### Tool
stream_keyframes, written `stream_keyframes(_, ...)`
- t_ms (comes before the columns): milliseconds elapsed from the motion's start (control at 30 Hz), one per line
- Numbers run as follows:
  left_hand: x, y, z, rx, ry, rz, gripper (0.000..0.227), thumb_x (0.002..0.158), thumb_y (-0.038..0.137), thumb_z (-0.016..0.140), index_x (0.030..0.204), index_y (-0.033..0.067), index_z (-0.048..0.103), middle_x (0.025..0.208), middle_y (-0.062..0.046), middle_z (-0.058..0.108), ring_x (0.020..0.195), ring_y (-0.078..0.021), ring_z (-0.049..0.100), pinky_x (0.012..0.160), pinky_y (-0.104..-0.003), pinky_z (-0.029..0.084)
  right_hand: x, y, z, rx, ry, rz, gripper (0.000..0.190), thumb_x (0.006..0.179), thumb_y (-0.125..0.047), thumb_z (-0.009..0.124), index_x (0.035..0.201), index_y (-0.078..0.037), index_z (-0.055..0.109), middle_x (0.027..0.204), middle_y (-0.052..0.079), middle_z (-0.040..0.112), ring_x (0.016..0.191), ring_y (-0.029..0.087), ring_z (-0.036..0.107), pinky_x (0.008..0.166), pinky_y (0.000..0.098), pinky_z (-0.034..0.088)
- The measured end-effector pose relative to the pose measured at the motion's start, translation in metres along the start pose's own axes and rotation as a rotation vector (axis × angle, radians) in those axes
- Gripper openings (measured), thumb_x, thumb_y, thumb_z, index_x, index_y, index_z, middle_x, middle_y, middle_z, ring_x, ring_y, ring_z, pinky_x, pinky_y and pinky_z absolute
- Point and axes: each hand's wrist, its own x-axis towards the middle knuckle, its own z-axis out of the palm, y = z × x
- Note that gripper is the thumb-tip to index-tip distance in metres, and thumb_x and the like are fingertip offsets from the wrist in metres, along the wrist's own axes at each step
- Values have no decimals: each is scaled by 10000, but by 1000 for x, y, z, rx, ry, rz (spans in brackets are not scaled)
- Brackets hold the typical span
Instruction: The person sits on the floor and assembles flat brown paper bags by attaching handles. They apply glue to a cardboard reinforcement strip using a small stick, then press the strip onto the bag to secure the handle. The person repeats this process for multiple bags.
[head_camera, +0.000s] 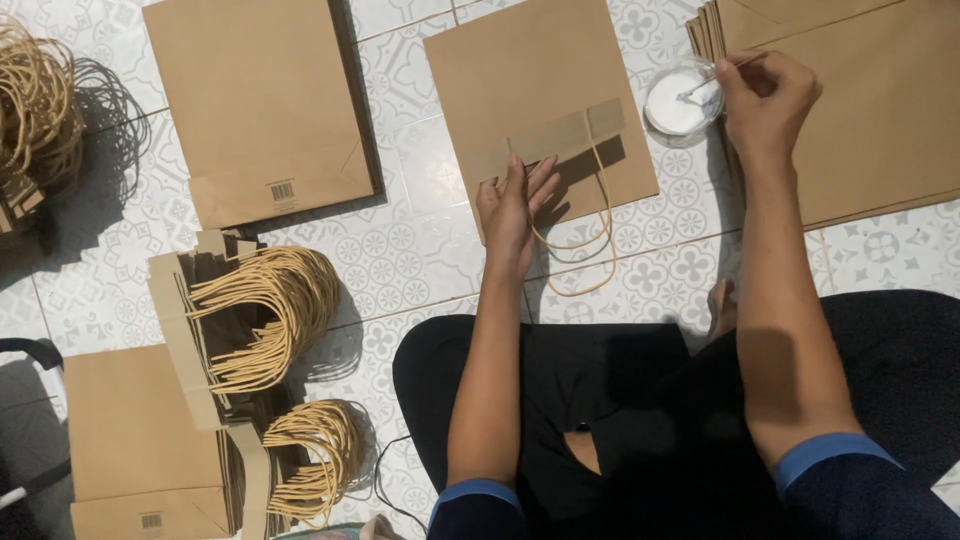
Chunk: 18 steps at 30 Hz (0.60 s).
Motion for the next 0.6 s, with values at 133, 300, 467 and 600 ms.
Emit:
stream_keyframes(133,0,-1,-1,-3,-11,-11,487,988,314,576,1144,-109,393,1206,-366,626,1208,-367,674,967,-380,598,-3,3,2,-58,-50,132,44,993,112,813,1022,102,781,875,125,744,686,116,599,640,221,513)
stream_keyframes(300,3,-4,-4,-155,-69,-44,322,1077,172,477,1161,-114,356,1249,-391,596,1217,-369,655,971,-354,594,1,29,-12,7,32,272,71,979,60,789,1033,29,753,913,65,722,805,98,654,748,213,591)
stream_keyframes(467,6,-13,-7,-215,-111,-34,336,1059,160,517,1149,-128,368,1264,-379,567,1287,-385,612,1005,-381,585,10,14,-40,110,150,396,119,1017,65,743,1082,-5,673,959,70,754,743,104,726,653,203,618)
stream_keyframes(600,6,-16,-6,-221,-137,-37,433,1028,200,566,1181,-140,346,1290,-387,554,1295,-393,601,1014,-388,580,18,-18,-60,181,245,459,109,1102,16,753,1167,-24,675,939,45,738,797,95,767,696,201,696)
